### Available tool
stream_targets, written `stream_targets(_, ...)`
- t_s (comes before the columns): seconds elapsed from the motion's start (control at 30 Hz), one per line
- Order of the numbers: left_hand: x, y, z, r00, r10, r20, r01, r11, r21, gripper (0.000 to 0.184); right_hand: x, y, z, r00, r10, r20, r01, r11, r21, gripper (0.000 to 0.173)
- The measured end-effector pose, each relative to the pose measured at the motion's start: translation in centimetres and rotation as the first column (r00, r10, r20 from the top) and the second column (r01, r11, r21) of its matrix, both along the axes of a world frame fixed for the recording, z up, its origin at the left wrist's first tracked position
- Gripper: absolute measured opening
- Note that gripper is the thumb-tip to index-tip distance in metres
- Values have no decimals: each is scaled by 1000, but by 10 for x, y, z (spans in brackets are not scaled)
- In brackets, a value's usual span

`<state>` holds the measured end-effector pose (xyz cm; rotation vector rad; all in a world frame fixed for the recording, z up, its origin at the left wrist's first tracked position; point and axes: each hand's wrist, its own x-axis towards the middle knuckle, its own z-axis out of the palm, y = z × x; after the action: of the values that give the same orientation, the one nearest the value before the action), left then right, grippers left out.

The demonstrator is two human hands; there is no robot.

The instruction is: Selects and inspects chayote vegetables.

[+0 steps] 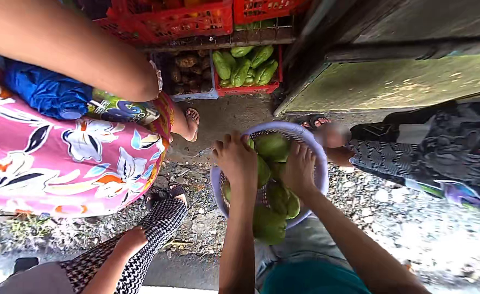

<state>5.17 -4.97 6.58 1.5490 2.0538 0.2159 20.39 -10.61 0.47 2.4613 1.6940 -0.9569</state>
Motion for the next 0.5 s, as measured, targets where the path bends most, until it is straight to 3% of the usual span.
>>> stream_targets(0.27,-3,-13,-6,999,-3,32,3,1000,10,29,22,-14,-19,980,154,129,-191,914,358,91)
stream_targets(0.5,-3,-27,3,992,-82,95,79,996,34,30,26,-28,-12,953,204,222,-265,918,296,99)
